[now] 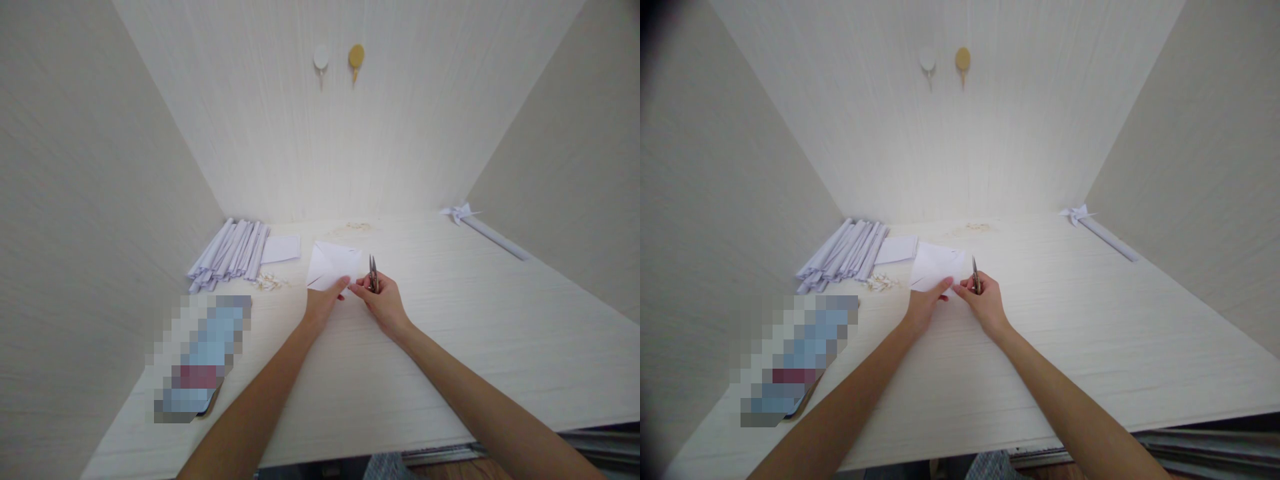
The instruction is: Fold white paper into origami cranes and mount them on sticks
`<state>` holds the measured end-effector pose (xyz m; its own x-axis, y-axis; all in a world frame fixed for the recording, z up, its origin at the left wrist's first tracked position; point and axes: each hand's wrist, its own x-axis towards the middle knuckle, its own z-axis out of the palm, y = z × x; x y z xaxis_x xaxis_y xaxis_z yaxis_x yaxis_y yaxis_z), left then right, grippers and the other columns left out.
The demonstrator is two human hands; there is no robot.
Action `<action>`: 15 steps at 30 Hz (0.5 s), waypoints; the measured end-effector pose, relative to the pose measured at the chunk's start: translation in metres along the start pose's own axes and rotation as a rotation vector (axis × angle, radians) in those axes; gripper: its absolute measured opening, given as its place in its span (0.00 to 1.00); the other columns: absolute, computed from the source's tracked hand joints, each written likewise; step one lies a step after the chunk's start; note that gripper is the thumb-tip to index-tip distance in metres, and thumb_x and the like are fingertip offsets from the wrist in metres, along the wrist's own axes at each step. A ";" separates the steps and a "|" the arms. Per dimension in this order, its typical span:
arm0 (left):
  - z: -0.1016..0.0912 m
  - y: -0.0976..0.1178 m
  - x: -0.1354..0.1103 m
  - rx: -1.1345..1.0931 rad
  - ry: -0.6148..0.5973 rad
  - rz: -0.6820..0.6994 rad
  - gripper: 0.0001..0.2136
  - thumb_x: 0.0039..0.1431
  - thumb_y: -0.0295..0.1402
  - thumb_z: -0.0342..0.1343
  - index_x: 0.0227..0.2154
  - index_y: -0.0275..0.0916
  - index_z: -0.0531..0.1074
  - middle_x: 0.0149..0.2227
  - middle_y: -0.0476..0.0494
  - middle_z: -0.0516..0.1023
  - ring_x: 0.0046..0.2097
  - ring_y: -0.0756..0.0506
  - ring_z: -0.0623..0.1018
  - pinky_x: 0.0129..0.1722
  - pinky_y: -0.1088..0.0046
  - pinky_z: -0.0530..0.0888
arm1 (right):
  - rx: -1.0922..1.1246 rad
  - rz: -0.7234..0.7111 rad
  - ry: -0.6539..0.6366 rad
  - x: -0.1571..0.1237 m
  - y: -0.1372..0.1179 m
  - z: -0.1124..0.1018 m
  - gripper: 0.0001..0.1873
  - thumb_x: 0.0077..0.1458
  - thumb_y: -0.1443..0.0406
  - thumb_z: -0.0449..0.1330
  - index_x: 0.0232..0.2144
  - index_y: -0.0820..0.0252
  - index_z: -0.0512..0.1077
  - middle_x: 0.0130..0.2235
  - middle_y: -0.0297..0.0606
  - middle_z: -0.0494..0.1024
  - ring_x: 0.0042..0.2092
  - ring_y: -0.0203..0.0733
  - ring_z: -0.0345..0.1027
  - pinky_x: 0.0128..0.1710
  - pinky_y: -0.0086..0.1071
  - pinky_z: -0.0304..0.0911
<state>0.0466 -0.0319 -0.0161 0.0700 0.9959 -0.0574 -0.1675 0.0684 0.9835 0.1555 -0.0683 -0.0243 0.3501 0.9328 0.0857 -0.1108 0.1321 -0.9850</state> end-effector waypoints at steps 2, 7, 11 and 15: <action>0.000 0.000 0.000 -0.005 -0.005 0.001 0.09 0.35 0.36 0.62 0.20 0.36 0.71 0.23 0.47 0.73 0.23 0.51 0.69 0.20 0.76 0.67 | 0.006 0.002 0.002 0.000 0.000 0.000 0.19 0.33 0.61 0.67 0.15 0.58 0.57 0.21 0.29 0.68 0.19 0.29 0.51 0.18 0.27 0.45; 0.000 -0.002 0.001 0.029 -0.028 -0.001 0.09 0.35 0.36 0.62 0.19 0.37 0.71 0.22 0.47 0.73 0.22 0.51 0.69 0.20 0.76 0.67 | 0.018 0.002 0.036 0.001 0.000 0.000 0.19 0.31 0.63 0.68 0.15 0.59 0.58 0.20 0.28 0.66 0.19 0.28 0.50 0.18 0.27 0.46; 0.000 -0.004 0.002 0.104 -0.045 0.003 0.09 0.36 0.37 0.61 0.17 0.37 0.70 0.20 0.48 0.72 0.22 0.51 0.69 0.22 0.75 0.67 | 0.030 -0.004 0.046 0.001 0.000 0.000 0.20 0.30 0.63 0.68 0.16 0.59 0.58 0.17 0.25 0.63 0.18 0.28 0.50 0.18 0.27 0.46; -0.001 -0.005 0.002 0.119 -0.059 -0.001 0.09 0.36 0.37 0.61 0.17 0.37 0.70 0.20 0.48 0.72 0.22 0.51 0.69 0.21 0.75 0.67 | 0.038 -0.012 0.035 0.001 0.000 0.000 0.20 0.30 0.63 0.68 0.16 0.59 0.57 0.17 0.24 0.63 0.18 0.27 0.49 0.18 0.26 0.45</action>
<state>0.0469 -0.0298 -0.0209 0.1281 0.9904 -0.0515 -0.0502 0.0584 0.9970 0.1561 -0.0674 -0.0246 0.3840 0.9188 0.0910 -0.1415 0.1560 -0.9776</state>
